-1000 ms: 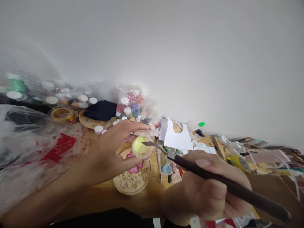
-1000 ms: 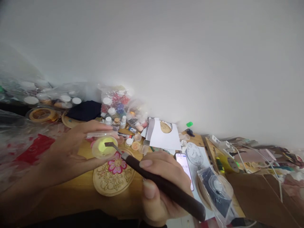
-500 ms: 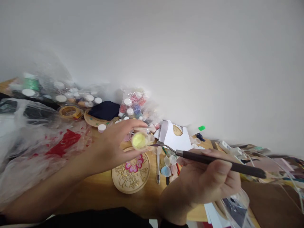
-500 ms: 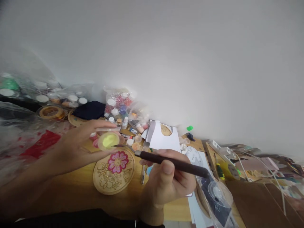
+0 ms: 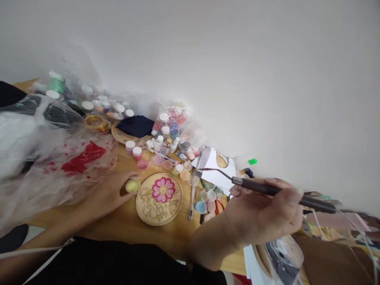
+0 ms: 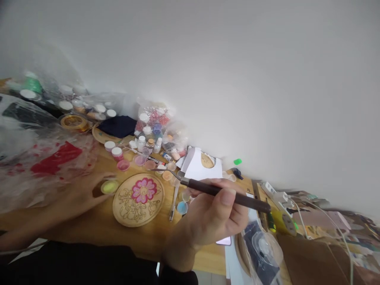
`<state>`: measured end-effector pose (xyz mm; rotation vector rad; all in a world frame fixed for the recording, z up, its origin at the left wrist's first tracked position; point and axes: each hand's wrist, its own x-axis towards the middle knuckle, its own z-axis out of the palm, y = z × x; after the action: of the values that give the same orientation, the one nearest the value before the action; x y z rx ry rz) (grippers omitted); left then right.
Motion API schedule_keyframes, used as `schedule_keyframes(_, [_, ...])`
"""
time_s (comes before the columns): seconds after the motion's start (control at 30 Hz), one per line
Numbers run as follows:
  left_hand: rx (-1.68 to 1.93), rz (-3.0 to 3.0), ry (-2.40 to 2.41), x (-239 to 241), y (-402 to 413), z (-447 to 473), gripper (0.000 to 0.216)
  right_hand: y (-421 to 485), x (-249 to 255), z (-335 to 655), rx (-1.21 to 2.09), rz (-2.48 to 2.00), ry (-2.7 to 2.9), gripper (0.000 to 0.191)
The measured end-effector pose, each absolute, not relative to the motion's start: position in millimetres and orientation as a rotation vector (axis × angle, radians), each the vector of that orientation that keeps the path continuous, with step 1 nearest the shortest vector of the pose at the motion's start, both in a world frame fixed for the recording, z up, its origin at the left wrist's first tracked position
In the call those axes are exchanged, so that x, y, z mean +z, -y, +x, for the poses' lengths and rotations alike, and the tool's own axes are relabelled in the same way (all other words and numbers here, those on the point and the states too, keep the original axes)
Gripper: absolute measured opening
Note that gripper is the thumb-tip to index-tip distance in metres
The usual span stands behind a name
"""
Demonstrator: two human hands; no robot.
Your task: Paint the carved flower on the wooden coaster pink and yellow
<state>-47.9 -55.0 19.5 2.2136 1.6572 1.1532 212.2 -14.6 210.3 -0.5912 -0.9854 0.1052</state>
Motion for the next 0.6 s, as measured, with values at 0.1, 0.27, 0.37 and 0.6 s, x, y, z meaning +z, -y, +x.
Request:
schedule_keyframes(0.1, [1.262, 2.181, -1.647, 9.2, 54.0, -44.9, 0.046, 14.2, 208.9, 220.6, 0.057, -0.574, 0.955, 0.022])
schedule_keyframes(0.27, [1.295, 2.152, -1.669, 12.8, 46.3, -41.9, 0.043, 15.6, 207.6, 240.6, 0.072, -0.52, 0.891, 0.029])
schedule_keyframes(0.37, [1.321, 2.173, -1.648, 15.4, 44.6, -41.8, 0.038, 18.7, 207.8, 249.4, 0.114, -0.504, 0.813, 0.029])
schedule_keyframes(0.6, [1.451, 2.232, -1.676, 20.7, 42.6, -42.3, 0.039, 23.6, 210.6, 261.9, 0.114, -0.563, 0.705, 0.027])
